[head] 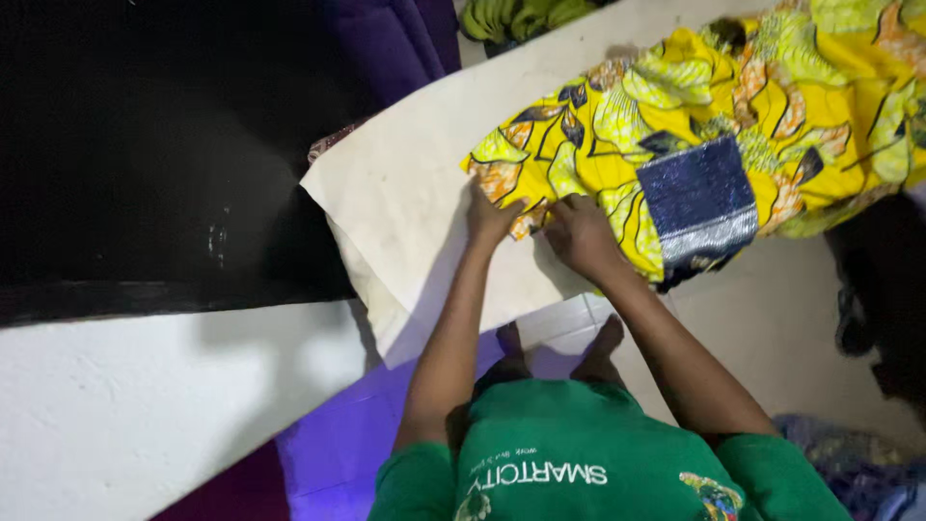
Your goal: The person folds a yellow patterned cloth and a dark blue long-sleeved shirt on a white table. They smooth and align each item, fold them into compact rectangles, and place them on a nearby bed.
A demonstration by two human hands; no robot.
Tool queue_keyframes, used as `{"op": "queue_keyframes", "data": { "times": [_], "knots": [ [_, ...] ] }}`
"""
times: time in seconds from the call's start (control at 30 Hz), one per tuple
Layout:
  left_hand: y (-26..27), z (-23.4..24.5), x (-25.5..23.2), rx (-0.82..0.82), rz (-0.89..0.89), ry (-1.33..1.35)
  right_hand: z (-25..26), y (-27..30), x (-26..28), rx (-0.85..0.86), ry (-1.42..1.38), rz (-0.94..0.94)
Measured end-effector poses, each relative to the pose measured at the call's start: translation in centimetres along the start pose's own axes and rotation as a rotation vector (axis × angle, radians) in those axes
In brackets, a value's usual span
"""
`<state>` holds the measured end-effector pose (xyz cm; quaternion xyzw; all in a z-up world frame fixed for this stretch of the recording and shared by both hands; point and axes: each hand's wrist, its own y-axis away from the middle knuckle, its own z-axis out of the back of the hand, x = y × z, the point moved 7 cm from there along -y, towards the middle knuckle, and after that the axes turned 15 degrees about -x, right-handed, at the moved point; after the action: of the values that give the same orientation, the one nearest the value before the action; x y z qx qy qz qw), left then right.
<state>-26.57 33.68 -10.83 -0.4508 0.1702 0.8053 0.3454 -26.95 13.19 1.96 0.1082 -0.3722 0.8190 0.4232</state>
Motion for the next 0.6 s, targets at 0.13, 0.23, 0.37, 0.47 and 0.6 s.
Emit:
{"op": "queue_keyframes", "data": {
  "times": [0.13,0.23,0.37,0.47,0.6],
  "knots": [
    [1.8,-0.8,-0.5,0.269,0.353,0.417,-0.8,1.2,2.4,0.006,0.211,0.037],
    [1.1,0.1,-0.5,0.286,0.496,0.671,-1.8,0.9,2.5,0.146,0.309,0.002],
    [-2.8,2.7,0.1,-0.048,0.141,0.293,-3.0,1.6,2.1,0.235,-0.031,-0.394],
    [-4.1,3.4,1.2,-0.125,0.219,0.414,-2.4,1.7,5.3,0.095,-0.119,-0.158],
    [-4.4,8.5,-1.0,-0.371,0.003,0.352,-2.9,1.2,8.5,0.058,-0.099,0.000]
  ]
}}
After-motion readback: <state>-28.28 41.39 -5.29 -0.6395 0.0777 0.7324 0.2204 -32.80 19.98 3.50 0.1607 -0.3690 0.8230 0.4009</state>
